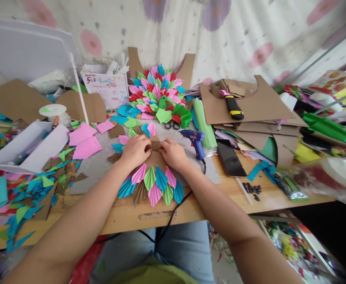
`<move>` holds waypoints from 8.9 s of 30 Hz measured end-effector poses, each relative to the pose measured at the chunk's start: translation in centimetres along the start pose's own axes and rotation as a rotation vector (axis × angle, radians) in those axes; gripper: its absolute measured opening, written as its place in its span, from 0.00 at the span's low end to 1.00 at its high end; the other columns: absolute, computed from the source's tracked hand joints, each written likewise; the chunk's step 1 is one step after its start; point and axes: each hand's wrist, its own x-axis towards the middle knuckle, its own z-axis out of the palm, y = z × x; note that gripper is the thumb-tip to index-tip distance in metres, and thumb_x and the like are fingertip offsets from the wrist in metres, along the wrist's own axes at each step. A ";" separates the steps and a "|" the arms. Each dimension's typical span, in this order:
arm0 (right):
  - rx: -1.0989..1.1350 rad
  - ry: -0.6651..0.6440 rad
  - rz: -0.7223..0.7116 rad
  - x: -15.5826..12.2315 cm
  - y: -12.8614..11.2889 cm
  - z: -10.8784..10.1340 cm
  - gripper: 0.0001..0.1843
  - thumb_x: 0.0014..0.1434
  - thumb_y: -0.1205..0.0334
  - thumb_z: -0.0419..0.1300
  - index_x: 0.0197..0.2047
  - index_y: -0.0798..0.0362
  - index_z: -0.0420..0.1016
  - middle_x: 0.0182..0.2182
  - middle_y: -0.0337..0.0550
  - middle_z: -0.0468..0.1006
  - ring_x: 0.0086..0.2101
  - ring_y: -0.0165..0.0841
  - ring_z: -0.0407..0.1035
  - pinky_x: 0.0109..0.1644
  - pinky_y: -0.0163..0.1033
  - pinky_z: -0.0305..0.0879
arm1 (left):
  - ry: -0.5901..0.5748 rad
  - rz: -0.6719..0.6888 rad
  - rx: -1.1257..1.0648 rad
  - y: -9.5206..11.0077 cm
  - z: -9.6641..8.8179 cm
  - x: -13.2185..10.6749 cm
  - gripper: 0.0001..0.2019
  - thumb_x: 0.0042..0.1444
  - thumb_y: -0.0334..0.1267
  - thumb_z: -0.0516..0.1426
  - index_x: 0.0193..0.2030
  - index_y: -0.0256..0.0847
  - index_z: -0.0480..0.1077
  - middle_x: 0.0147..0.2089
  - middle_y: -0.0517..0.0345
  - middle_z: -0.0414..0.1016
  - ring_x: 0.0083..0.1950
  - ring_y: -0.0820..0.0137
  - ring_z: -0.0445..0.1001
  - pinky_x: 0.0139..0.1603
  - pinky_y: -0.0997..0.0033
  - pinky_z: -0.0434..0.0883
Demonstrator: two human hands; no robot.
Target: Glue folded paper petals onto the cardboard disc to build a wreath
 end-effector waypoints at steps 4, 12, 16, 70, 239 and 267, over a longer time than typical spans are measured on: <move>-0.020 -0.010 -0.017 0.0 0.1 0.0 0.10 0.63 0.64 0.50 0.42 0.51 0.73 0.40 0.46 0.74 0.42 0.36 0.66 0.41 0.36 0.61 | -0.026 0.024 -0.002 0.0 -0.2 0.0 0.05 0.52 0.34 0.54 0.32 0.40 0.71 0.35 0.53 0.74 0.42 0.62 0.70 0.44 0.62 0.64; 0.006 -0.002 -0.006 0.0 0.2 0.0 0.10 0.62 0.64 0.52 0.44 0.52 0.73 0.41 0.46 0.75 0.44 0.36 0.67 0.43 0.37 0.61 | -0.041 -0.020 -0.013 0.0 -0.2 -0.2 0.06 0.54 0.35 0.55 0.38 0.39 0.70 0.39 0.52 0.76 0.43 0.61 0.71 0.45 0.63 0.64; 0.005 0.004 0.008 0.0 0.2 0.1 0.10 0.62 0.63 0.52 0.43 0.52 0.73 0.41 0.46 0.75 0.44 0.37 0.67 0.43 0.37 0.61 | -0.037 -0.008 -0.023 0.1 -0.3 -0.1 0.06 0.53 0.34 0.55 0.37 0.40 0.70 0.39 0.53 0.76 0.43 0.61 0.71 0.45 0.62 0.64; -0.037 -0.044 0.034 0.2 -0.4 -0.4 0.10 0.63 0.63 0.51 0.44 0.51 0.72 0.41 0.45 0.74 0.41 0.36 0.68 0.37 0.36 0.59 | 0.048 0.002 -0.011 0.2 0.3 -0.2 0.05 0.52 0.29 0.55 0.31 0.39 0.72 0.36 0.53 0.74 0.43 0.61 0.68 0.45 0.62 0.66; 0.030 0.171 -0.312 0.4 -0.1 0.6 0.15 0.61 0.68 0.48 0.44 0.49 0.74 0.38 0.44 0.74 0.40 0.37 0.61 0.38 0.37 0.59 | 0.166 0.355 -0.171 -1.2 -0.9 0.4 0.09 0.48 0.29 0.50 0.25 0.42 0.69 0.32 0.56 0.75 0.40 0.65 0.72 0.51 0.58 0.68; 0.122 0.257 -0.154 0.7 1.1 0.2 0.14 0.65 0.59 0.50 0.43 0.50 0.75 0.38 0.44 0.73 0.41 0.34 0.67 0.40 0.36 0.60 | 0.286 0.178 -0.331 -2.6 -1.0 0.4 0.10 0.55 0.42 0.55 0.28 0.46 0.75 0.33 0.59 0.78 0.41 0.67 0.74 0.49 0.62 0.69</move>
